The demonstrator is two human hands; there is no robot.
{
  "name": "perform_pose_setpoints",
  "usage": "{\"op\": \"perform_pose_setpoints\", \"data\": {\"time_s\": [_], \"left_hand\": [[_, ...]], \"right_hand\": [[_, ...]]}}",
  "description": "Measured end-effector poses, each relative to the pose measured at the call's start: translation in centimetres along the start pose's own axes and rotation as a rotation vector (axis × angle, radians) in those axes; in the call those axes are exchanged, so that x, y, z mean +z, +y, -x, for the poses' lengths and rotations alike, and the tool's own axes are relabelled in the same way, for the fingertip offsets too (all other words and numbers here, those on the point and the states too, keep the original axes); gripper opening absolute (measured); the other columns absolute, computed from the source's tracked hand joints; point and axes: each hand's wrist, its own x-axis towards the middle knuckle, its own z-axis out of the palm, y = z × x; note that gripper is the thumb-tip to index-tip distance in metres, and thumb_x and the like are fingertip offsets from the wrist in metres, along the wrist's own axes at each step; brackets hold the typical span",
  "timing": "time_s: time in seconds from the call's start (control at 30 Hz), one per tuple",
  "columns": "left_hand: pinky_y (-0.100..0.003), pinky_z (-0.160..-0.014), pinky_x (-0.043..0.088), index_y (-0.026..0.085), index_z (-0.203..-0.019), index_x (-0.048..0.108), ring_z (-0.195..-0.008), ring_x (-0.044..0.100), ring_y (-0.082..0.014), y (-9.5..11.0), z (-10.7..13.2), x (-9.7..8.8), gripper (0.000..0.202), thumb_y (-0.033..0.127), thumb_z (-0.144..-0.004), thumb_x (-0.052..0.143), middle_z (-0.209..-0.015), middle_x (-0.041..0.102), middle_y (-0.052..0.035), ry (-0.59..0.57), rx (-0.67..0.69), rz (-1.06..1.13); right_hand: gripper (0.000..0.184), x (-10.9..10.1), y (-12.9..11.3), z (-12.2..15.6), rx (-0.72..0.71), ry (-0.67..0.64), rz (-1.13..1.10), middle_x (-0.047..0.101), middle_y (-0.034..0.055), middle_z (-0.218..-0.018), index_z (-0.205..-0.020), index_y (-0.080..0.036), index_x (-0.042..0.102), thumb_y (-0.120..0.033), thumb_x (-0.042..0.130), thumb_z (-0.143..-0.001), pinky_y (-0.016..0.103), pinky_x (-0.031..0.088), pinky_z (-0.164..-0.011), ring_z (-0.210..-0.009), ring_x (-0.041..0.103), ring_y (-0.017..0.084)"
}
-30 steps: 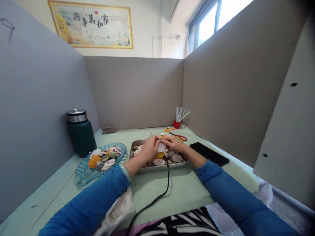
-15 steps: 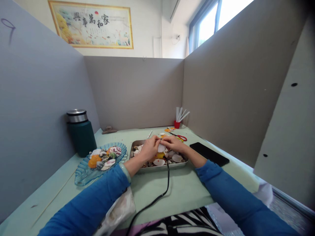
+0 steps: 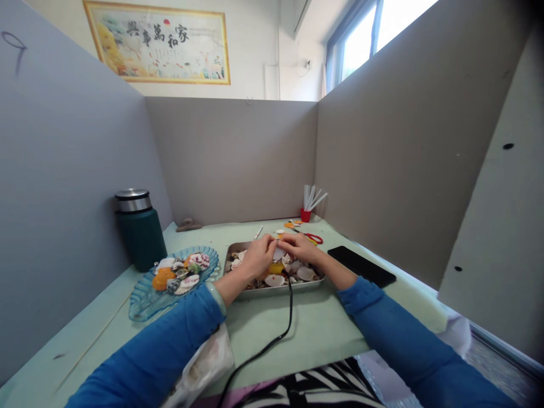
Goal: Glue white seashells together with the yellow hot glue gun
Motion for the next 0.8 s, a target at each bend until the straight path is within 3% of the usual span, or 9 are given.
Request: {"op": "perform_pose_setpoints", "data": {"time_s": [0.8], "left_hand": [[-0.025, -0.064, 0.037, 0.018, -0.089, 0.062, -0.07, 0.057, -0.0162, -0.18, -0.2, 0.05, 0.026, 0.03, -0.091, 0.039, -0.076, 0.064, -0.0039, -0.018, -0.006, -0.125]], "right_hand": [[0.048, -0.14, -0.47, 0.0, 0.015, -0.031, 0.032, 0.048, -0.0022, -0.049, -0.069, -0.014, 0.058, -0.057, 0.046, -0.087, 0.023, 0.033, -0.051, -0.05, 0.044, 0.011]]}}
